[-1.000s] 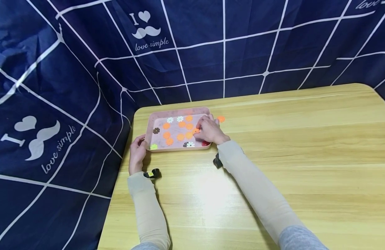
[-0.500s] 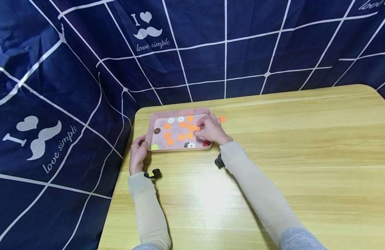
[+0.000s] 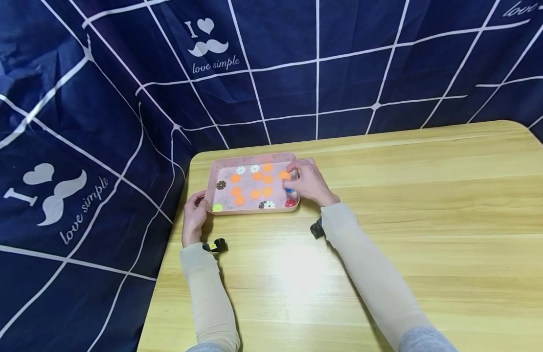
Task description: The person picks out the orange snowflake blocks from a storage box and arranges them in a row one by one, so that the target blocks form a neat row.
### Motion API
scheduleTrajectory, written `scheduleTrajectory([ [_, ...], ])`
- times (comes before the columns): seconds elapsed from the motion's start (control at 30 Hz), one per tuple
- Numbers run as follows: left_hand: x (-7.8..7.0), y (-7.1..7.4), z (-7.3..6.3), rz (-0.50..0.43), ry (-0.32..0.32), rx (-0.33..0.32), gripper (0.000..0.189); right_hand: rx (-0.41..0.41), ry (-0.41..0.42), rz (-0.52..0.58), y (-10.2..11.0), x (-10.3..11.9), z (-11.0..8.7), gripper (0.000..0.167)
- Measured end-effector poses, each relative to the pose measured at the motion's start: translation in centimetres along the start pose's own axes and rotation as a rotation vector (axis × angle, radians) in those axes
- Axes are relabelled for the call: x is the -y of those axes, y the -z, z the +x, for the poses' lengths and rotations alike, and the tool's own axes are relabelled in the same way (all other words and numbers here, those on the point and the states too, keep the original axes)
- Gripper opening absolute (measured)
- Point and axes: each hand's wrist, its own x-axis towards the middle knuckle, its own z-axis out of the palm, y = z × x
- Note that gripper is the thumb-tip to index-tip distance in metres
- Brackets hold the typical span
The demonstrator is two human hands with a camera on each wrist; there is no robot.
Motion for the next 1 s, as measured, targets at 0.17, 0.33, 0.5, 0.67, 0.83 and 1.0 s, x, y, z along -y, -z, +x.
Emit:
scheduleTrajectory([
  [0.17, 0.1, 0.0, 0.1, -0.006, 0.001, 0.007, 0.04, -0.011, -0.035, 0.065, 0.5, -0.3, -0.4, 0.037],
  [0.33, 0.1, 0.0, 0.1, -0.01, -0.006, 0.009, 0.04, -0.014, -0.089, 0.125, 1.1, -0.5, -0.8, 0.039],
  [0.5, 0.1, 0.1, 0.0, -0.007, -0.009, 0.008, 0.039, -0.003, -0.141, 0.162, 1.7, -0.9, -1.0, 0.04],
  [0.67, 0.1, 0.0, 0.0, -0.01, -0.012, 0.005, 0.039, -0.009, -0.171, 0.262, 2.1, -1.7, -1.0, 0.042],
  [0.83, 0.1, 0.1, 0.0, -0.004, -0.013, 0.001, 0.04, -0.046, -0.188, 0.452, 2.4, -2.6, -1.0, 0.041],
  [1.0, 0.1, 0.1, 0.0, -0.003, -0.013, 0.007, 0.041, -0.109, -0.224, 0.651, 3.0, -3.4, -1.0, 0.039],
])
